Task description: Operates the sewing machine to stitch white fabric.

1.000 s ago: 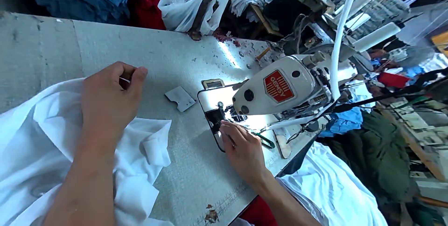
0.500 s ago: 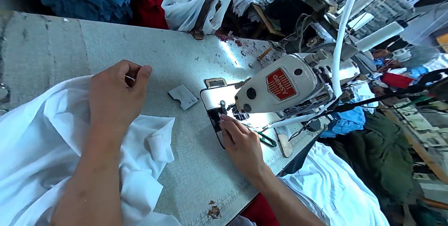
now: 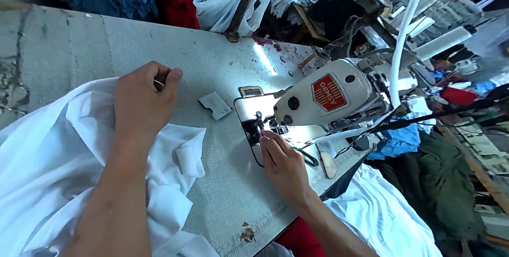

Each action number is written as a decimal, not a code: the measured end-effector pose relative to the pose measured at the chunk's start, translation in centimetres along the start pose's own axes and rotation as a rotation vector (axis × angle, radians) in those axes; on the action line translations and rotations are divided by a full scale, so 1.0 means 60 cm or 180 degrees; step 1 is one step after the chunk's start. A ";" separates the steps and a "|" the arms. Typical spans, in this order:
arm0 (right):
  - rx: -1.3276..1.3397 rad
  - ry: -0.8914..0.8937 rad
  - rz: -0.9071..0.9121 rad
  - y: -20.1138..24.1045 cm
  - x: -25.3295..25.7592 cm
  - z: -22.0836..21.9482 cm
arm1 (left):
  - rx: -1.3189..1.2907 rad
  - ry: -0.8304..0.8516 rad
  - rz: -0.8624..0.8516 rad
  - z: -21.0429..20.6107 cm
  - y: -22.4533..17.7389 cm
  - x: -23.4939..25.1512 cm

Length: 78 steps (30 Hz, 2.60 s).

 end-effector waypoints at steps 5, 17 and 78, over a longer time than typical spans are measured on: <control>-0.0019 -0.0037 0.0099 0.006 0.008 -0.010 | 0.0006 -0.0027 -0.0018 0.000 0.003 0.000; 0.0172 0.0005 0.0304 0.011 -0.005 0.008 | 0.0040 -0.0042 -0.0026 -0.001 0.002 0.002; 0.1174 -0.0377 -0.0738 -0.014 -0.010 0.008 | 0.0082 0.0003 -0.0027 -0.002 0.004 -0.001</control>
Point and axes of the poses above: each hand's wrist, its own x-axis towards the middle knuckle, its own z-axis out of the back of the hand, y = z × x, the point moved 6 cm from there along x, towards the middle knuckle, and after that the axes turned 2 degrees about -y, right-handed, at the moved point
